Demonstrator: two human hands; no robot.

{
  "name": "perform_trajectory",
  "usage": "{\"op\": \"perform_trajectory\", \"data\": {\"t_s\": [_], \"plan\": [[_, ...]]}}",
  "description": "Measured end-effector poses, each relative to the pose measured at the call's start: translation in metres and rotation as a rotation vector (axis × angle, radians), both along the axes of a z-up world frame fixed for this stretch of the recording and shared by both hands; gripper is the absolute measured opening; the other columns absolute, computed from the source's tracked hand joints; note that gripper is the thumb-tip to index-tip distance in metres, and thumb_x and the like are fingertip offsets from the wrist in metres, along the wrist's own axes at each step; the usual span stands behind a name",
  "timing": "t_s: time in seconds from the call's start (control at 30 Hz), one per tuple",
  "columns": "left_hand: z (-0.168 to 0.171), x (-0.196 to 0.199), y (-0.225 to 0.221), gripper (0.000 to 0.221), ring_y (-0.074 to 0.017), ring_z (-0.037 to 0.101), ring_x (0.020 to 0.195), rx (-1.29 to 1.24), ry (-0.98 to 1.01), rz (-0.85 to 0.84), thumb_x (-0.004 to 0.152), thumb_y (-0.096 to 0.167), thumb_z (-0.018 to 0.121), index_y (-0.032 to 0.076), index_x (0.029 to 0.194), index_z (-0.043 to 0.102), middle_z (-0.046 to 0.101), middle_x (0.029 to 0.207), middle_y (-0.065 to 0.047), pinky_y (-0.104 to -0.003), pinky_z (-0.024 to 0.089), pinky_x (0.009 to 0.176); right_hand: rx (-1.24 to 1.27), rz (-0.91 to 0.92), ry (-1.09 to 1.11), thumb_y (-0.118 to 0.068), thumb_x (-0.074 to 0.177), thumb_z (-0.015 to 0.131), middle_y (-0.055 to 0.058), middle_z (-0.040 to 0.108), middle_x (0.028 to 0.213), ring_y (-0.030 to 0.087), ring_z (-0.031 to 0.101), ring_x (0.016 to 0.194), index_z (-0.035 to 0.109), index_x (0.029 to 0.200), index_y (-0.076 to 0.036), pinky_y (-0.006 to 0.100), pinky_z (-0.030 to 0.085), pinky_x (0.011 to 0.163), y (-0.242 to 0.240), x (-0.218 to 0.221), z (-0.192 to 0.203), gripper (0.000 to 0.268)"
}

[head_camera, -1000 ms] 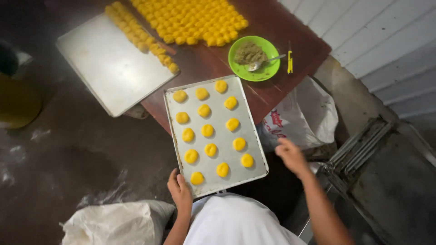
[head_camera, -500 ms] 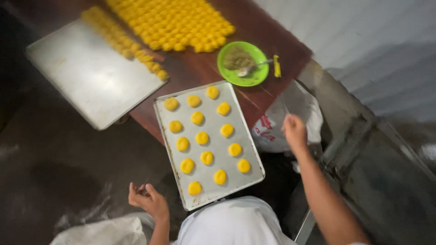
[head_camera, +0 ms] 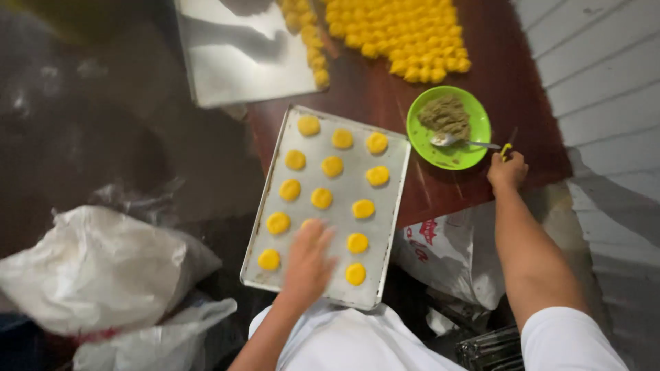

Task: Filling dough balls with a paste mixture, arranging them on baking trays, and scoring the tops with a utility knife.

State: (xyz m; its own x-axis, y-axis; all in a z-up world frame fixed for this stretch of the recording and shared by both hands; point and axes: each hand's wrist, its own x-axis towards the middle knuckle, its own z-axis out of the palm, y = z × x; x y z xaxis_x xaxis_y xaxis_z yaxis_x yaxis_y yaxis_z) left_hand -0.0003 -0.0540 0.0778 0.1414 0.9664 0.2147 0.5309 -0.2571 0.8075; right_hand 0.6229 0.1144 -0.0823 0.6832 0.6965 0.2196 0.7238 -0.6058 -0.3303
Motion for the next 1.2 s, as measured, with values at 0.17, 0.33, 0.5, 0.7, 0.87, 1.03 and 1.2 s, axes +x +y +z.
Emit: {"op": "perform_trajectory", "data": {"t_s": [0.17,0.33,0.5,0.7,0.87,1.03,1.2], "plan": [[-0.029,0.090,0.084,0.078,-0.0421,0.033,0.151,0.159,0.353,-0.419,0.098,0.056,0.051,0.002,0.154,0.042,0.040,0.158,-0.027,-0.057,0.032,0.120,-0.093,-0.174,0.143,-0.026,0.085,0.076,0.013,0.068,0.105,0.031,0.071,0.100,0.071,0.126,-0.013,0.044,0.058,0.084,0.006,0.053,-0.076,0.043],[-0.059,0.121,0.140,0.091,-0.0364,0.030,0.154,0.203,0.599,-0.565,0.097,0.073,0.026,0.005,0.156,0.040,0.040,0.161,-0.021,-0.054,0.025,0.124,0.235,-0.212,0.358,-0.017,0.089,0.060,0.008,0.065,0.076,0.026,0.066,0.059,0.068,0.115,-0.013,0.038,0.053,0.050,-0.054,-0.026,0.007,0.027],[-0.048,0.117,0.160,0.098,-0.0327,0.008,0.160,0.003,0.886,-0.811,0.095,0.079,0.013,0.010,0.164,0.019,0.014,0.172,-0.016,-0.055,0.008,0.128,0.526,-0.213,0.901,-0.010,0.091,0.048,0.001,0.042,0.071,0.009,0.043,0.040,0.046,0.119,-0.008,0.024,0.043,0.035,-0.107,-0.224,0.193,0.028],[-0.064,0.103,0.194,0.043,-0.0335,0.063,0.112,0.200,0.287,-0.383,0.091,0.024,0.066,0.027,0.134,0.066,0.063,0.128,-0.011,-0.049,0.045,0.103,0.370,0.041,0.912,-0.015,0.101,0.054,0.015,0.055,0.046,0.025,0.053,0.029,0.057,0.120,-0.001,0.033,0.041,0.026,-0.144,-0.323,0.177,0.023],[-0.083,0.096,0.200,0.042,-0.0250,0.051,0.121,0.190,0.441,-0.371,0.084,0.045,0.077,0.043,0.125,0.067,0.054,0.127,0.004,-0.047,0.038,0.106,0.026,0.476,0.444,-0.007,0.100,0.048,0.026,0.059,0.141,0.045,0.061,0.119,0.044,0.157,-0.011,0.055,0.053,0.098,-0.132,-0.365,0.155,0.057],[-0.070,0.096,0.190,0.030,-0.0257,0.054,0.118,0.244,0.410,-0.329,0.081,0.041,0.080,0.040,0.110,0.072,0.059,0.119,0.002,-0.046,0.039,0.102,-0.240,0.584,0.255,-0.007,0.094,0.047,0.027,0.069,0.110,0.046,0.072,0.088,0.033,0.161,-0.011,0.060,0.061,0.071,-0.113,-0.372,0.130,0.069],[-0.068,0.096,0.186,0.019,-0.0241,0.056,0.114,0.255,0.395,-0.285,0.084,0.047,0.077,0.040,0.101,0.072,0.061,0.113,0.003,-0.044,0.039,0.099,-0.320,0.604,0.196,-0.007,0.090,0.050,0.026,0.068,0.102,0.046,0.073,0.082,0.032,0.162,-0.011,0.056,0.062,0.068,-0.097,-0.377,0.118,0.074]]}}
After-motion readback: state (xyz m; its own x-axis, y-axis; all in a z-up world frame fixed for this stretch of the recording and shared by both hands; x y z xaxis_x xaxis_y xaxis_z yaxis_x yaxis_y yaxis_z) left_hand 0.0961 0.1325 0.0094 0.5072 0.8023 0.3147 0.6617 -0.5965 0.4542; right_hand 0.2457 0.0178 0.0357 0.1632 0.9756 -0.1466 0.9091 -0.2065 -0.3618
